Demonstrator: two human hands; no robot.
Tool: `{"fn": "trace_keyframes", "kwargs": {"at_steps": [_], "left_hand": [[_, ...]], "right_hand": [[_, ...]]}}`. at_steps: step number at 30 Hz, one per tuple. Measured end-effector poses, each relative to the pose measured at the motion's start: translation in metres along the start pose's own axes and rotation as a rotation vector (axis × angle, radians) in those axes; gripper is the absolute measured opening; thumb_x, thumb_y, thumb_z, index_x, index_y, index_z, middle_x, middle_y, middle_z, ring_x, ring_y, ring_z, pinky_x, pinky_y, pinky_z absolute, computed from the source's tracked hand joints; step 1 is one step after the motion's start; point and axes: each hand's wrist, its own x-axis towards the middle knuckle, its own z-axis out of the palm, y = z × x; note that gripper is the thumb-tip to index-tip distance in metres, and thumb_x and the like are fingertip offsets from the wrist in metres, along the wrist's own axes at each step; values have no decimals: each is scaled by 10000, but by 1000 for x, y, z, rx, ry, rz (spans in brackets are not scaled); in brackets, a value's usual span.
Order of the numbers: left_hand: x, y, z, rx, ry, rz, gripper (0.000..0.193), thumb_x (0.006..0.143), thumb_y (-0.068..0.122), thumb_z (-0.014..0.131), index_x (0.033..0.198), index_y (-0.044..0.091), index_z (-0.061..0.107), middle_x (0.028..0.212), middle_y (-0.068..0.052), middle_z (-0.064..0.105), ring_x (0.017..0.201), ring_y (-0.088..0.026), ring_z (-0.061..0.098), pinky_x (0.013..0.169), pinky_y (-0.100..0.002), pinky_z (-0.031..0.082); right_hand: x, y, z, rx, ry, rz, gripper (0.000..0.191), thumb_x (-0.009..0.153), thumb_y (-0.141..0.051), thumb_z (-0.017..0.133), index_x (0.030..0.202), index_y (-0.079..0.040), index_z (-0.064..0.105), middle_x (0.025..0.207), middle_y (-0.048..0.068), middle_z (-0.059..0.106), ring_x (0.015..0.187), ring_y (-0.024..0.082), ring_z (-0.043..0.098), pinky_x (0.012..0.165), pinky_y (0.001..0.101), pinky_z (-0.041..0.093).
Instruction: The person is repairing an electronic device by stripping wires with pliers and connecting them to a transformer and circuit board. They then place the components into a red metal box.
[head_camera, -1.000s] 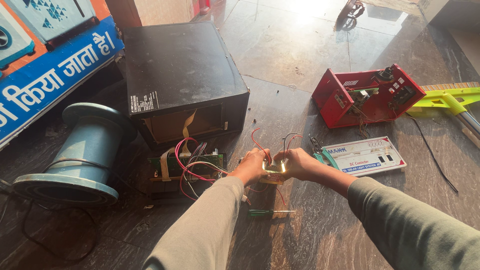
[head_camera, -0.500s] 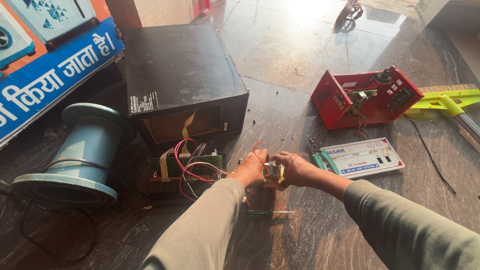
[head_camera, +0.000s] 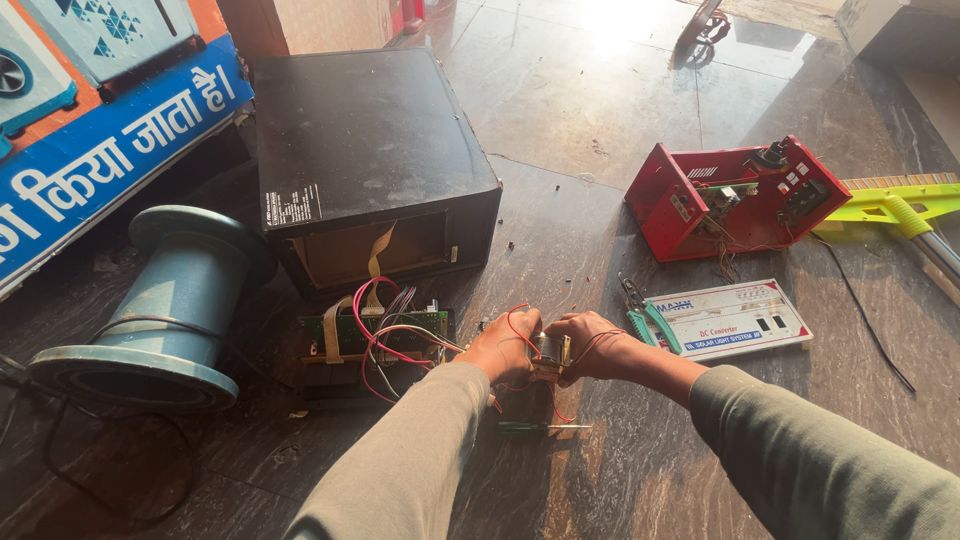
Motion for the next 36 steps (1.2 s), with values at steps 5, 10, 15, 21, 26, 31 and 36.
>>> {"fn": "trace_keyframes", "kwargs": {"at_steps": [5, 10, 15, 21, 26, 31, 36], "left_hand": [[2, -2, 1, 12, -4, -12, 672, 633, 220, 925, 1199, 72, 593, 1097, -207, 719, 1078, -382, 702, 898, -452, 566], [1, -6, 3, 12, -11, -20, 707, 585, 222, 955, 1171, 73, 589, 1099, -188, 723, 1085, -369, 703, 899, -432, 567], [2, -14, 4, -33, -44, -37, 752, 569, 215, 951, 1210, 104, 574, 1099, -167, 733, 1087, -348, 702, 892, -425, 561], [8, -22, 6, -48, -12, 30, 741, 561, 246, 961, 1184, 91, 592, 1111, -159, 733, 1094, -340, 704, 891, -421, 566], [8, -18, 1, -71, 7, -6, 733, 573, 275, 967, 1181, 80, 607, 1106, -176, 728, 1092, -351, 712, 900, -419, 572], [5, -13, 0, -40, 9, -25, 738, 555, 193, 967, 1152, 51, 558, 1193, -165, 643, 1174, -351, 627, 954, -421, 535], [1, -20, 22, 146, 236, 135, 720, 607, 119, 891, 1187, 5, 479, 1220, -190, 529, 1219, -396, 536, 997, -448, 523]], "right_hand": [[-3, -2, -1, 6, 9, -9, 857, 499, -279, 982, 1272, -83, 666, 1184, 119, 695, 1125, 318, 672, 961, 394, 530], [-3, -2, -1, 45, 50, 2, 900, 489, -253, 1003, 1280, -57, 622, 1139, 145, 709, 1070, 303, 695, 903, 383, 559], [3, 16, -12, 275, -106, 104, 570, 762, -236, 787, 1326, -185, 723, 966, 123, 809, 892, 200, 795, 751, 340, 607], [14, 21, -16, 321, -141, 34, 492, 832, -266, 784, 1304, -152, 707, 1076, 80, 781, 969, 189, 778, 827, 354, 613], [9, 13, -17, 321, -213, 76, 670, 762, -306, 839, 1383, -178, 621, 1162, 87, 763, 1066, 206, 743, 887, 345, 587], [4, -2, -14, 113, 10, -184, 699, 590, -259, 972, 1164, -73, 620, 1093, 120, 700, 1035, 280, 686, 834, 373, 557], [-10, -13, -6, 114, 173, -199, 647, 614, -200, 963, 1051, -38, 514, 1054, 136, 542, 915, 344, 664, 755, 413, 552]]}}
